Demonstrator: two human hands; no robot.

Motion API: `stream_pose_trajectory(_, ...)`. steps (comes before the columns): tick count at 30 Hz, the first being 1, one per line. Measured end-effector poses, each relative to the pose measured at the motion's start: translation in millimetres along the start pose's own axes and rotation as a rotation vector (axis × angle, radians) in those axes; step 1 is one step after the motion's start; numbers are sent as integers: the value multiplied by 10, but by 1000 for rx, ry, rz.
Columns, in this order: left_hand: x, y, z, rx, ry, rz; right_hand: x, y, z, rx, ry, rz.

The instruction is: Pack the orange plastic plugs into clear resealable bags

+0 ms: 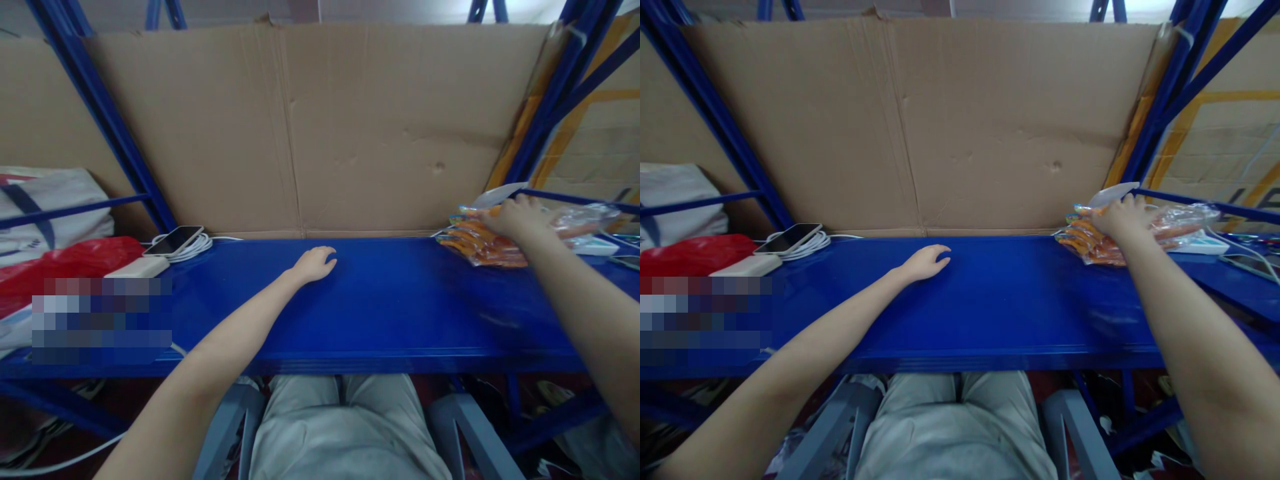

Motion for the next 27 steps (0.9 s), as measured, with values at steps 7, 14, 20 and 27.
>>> stream_pose_trajectory(7,-90,22,40,-14,-1,35,-105,-99,1356,318,293,136)
stream_pose_trajectory(14,-237,68,45,-72,-1,35,-584,-445,2188,606,343,217)
stream_pose_trajectory(20,-317,60,6,-69,27,102,-807,-505,2181,621,500,315)
stream_pose_trajectory(27,-149,-26,10,95,117,18,-881,-486,2167,609,525,339)
Point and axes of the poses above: each hand's wrist, its own y-axis towards the middle knuckle, its own x-axis out of the back of the hand, z = x × y, the point moved 5 cm from there along y, towards the middle knuckle, and after that the axes turned 14 degrees about x, right-handed, at the moved point
